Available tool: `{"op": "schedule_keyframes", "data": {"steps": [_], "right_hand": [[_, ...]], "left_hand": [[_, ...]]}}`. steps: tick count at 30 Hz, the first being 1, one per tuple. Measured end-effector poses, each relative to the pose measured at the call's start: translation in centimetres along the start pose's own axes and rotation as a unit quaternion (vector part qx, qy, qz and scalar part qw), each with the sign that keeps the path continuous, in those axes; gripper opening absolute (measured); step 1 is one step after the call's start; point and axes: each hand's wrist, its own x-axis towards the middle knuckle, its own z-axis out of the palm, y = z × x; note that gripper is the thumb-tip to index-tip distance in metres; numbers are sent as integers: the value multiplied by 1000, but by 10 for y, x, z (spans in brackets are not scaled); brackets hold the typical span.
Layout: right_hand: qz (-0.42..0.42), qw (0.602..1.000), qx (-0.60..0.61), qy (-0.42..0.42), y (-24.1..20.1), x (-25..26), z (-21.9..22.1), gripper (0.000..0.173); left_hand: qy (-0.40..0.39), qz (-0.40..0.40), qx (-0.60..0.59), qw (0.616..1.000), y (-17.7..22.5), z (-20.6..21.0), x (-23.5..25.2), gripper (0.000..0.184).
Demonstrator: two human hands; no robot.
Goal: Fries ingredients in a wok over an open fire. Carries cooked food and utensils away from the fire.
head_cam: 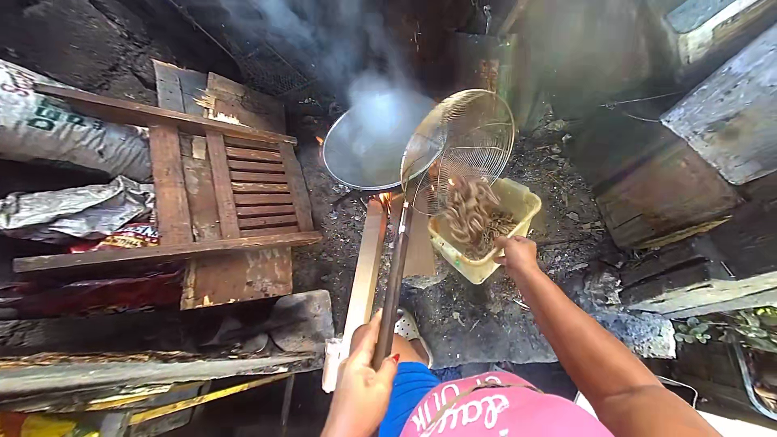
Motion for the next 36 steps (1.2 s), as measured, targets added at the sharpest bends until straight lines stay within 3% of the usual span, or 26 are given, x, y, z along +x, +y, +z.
{"op": "schedule_keyframes", "data": {"steps": [4, 8, 15, 19, 22, 29, 34, 36], "right_hand": [[-12, 1000, 3, 5, 3, 3, 3, 13], [0, 1000, 11, 10, 10, 3, -3, 22], [26, 999, 29, 15, 28, -8, -22, 24], [27, 999, 23, 19, 45, -16, -43, 15], [31, 999, 27, 27, 58, -20, -54, 10], [35, 998, 46, 35, 79, -27, -72, 10], [38, 997, 54, 36, 77, -32, -75, 12], [37, 997, 58, 33, 76, -33, -76, 13]], "left_hand": [[33, 87, 89, 992, -17, 9, -6, 71], [70, 83, 86, 990, -14, 2, 20, 72], [108, -71, 148, 981, 36, -42, 187, 67], [149, -105, 221, 958, 36, -45, 280, 48], [154, -144, 280, 937, 42, -34, 318, 50], [122, -169, 342, 916, 43, 2, 332, 74], [82, -209, 267, 937, 67, 29, 311, 59], [51, -213, 249, 943, 81, 40, 315, 41]]}}
